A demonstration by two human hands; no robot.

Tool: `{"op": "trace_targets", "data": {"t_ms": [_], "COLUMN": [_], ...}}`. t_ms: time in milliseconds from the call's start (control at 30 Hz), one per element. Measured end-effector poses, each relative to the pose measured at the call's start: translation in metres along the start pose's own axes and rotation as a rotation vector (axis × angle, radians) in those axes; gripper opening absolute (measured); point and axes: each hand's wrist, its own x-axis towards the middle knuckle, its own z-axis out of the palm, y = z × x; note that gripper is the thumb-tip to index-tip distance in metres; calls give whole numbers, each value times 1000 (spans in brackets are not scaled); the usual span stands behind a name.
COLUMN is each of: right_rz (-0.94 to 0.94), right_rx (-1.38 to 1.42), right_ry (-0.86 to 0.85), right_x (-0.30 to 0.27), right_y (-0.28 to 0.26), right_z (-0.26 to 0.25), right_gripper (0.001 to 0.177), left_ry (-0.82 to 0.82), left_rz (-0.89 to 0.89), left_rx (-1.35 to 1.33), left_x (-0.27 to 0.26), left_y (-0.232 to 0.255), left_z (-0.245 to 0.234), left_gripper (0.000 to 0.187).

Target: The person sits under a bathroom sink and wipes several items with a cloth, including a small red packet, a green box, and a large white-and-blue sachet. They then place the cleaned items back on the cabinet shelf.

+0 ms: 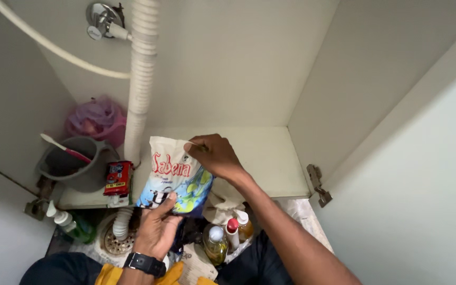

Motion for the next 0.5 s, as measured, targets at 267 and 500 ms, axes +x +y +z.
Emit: {"op": "trace_targets", "data": {"t_ms": [267,500], "right_rz": [-257,-94], "right_rx": [126,-205], "right_ry": [-21,-185], "right_x": [4,-4], "right_y": [4,5], "right_z": [0,8], "right_gripper": [31,30], "left_ry": [110,-27], "left_rz": [87,547], "left_rx": [291,1048], "left_x": [4,2], "left_y": [15,43], "left_z": [-7,45], "left_gripper": [71,43]}}
